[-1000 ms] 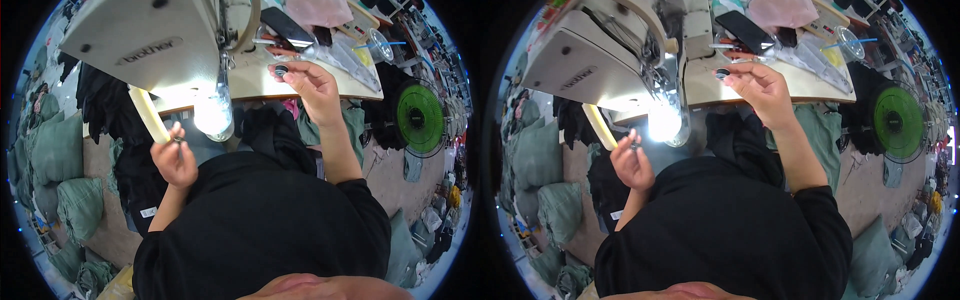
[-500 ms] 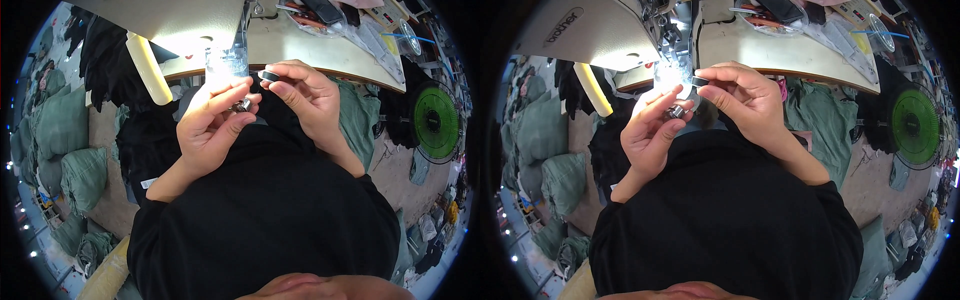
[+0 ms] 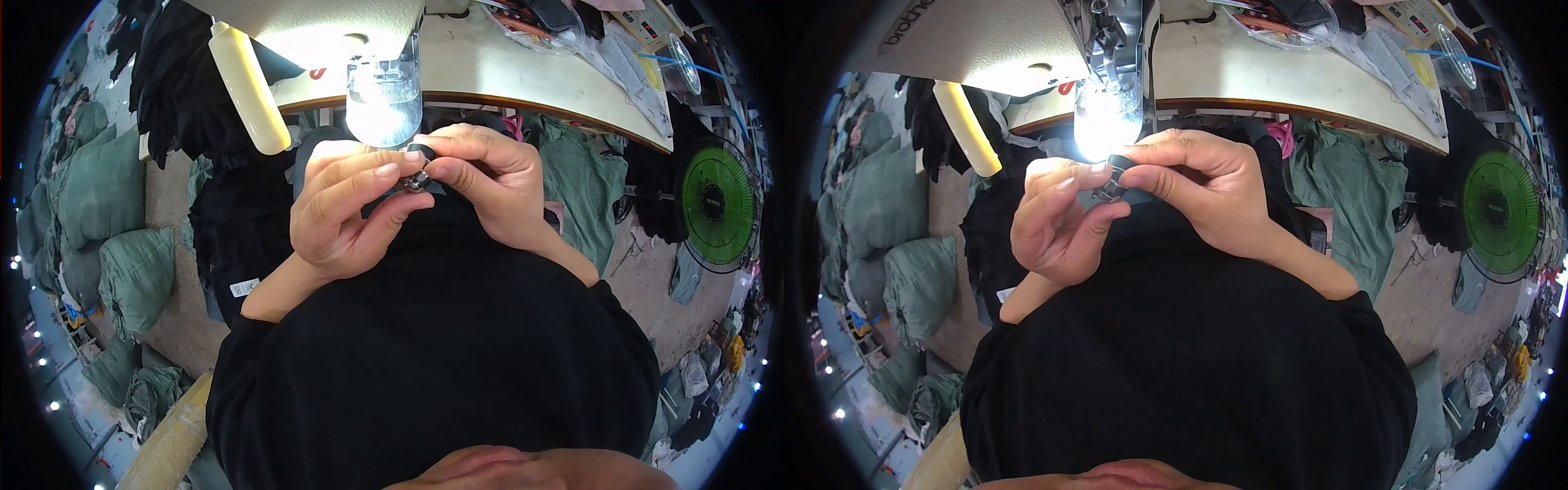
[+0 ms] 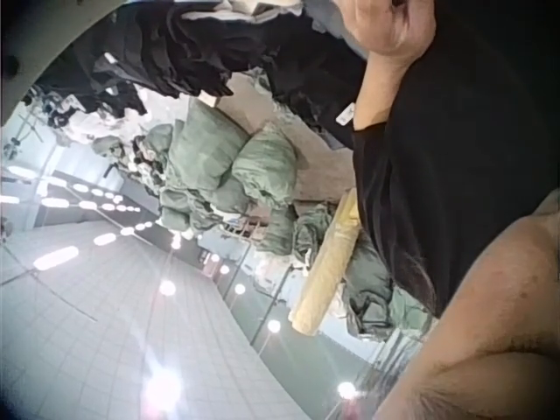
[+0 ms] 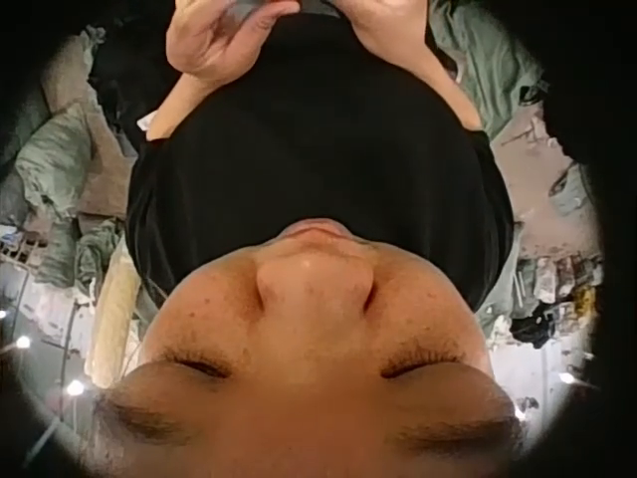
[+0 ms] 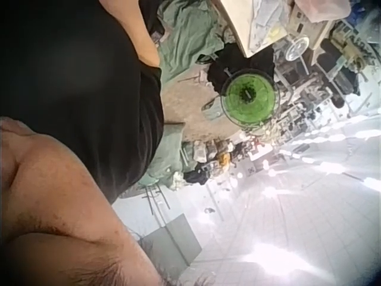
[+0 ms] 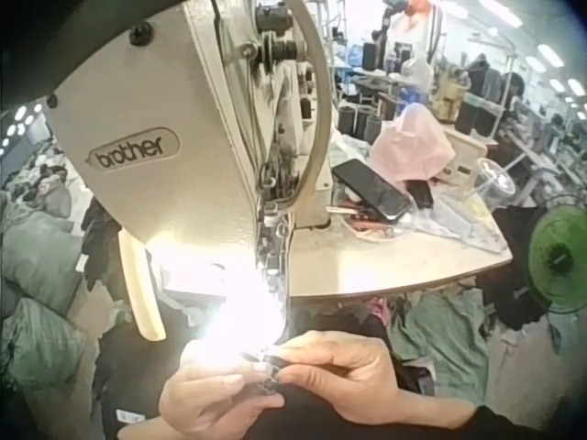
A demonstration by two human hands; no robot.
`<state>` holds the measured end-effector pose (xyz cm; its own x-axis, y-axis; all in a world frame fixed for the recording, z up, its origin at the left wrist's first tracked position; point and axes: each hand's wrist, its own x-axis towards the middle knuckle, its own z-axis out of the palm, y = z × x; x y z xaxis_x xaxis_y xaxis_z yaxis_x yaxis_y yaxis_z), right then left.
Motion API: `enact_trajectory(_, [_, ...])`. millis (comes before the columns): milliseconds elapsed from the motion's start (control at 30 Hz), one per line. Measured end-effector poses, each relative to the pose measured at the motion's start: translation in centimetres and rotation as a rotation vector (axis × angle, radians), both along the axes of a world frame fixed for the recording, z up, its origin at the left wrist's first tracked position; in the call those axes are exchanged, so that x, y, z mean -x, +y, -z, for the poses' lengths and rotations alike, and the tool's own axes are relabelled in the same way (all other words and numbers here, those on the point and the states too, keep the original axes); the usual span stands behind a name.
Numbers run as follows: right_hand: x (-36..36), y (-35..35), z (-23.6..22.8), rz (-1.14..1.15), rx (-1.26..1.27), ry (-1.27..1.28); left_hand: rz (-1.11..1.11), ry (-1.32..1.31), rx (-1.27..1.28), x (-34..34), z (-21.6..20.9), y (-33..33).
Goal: Trimming and preparing garment components using a small cutting tool at a textile workstation.
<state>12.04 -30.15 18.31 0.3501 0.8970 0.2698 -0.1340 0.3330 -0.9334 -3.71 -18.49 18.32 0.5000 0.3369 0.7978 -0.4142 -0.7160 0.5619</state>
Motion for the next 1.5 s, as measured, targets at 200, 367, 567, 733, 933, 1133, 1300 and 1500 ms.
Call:
enact_trajectory(200, [0.0, 0.0, -0.1, 0.060, -0.051, -0.124, -0.102, 0.083, -0.085, 0.2, 0.4, -0.1])
enact_trajectory(367, [-0.6, -0.1, 0.0, 0.005, -0.111, -0.254, -0.093, 0.044, -0.137, 0.1, 1.0, 0.3])
enact_trajectory(567, [-1.0, 0.5, 0.0, 0.107, -0.204, -0.422, -0.119, 0.017, -0.043, 0.0, 1.6, -0.2])
enact_trajectory(733, [-1.6, 0.5, 0.0, 0.125, -0.213, -0.508, -0.174, -0.040, -0.166, -0.4, 1.9, 0.3])
enact_trajectory(933, [-1.6, 0.5, 0.3, 0.141, -0.254, -0.479, -0.140, -0.026, -0.157, -0.6, 1.4, 0.2])
enact_trajectory(1133, [-1.6, 0.9, 0.3, 0.205, -0.345, -0.608, -0.015, 0.017, 0.069, -0.4, 1.9, -0.1])
enact_trajectory(1300, [-1.4, 0.6, -0.2, 0.200, -0.331, -0.721, 0.046, 0.033, 0.166, -0.2, 1.6, -0.5])
enact_trajectory(1500, [-0.7, 0.5, -0.6, 0.161, -0.285, -0.708, 0.183, 0.010, 0.451, -0.3, 1.4, -0.8])
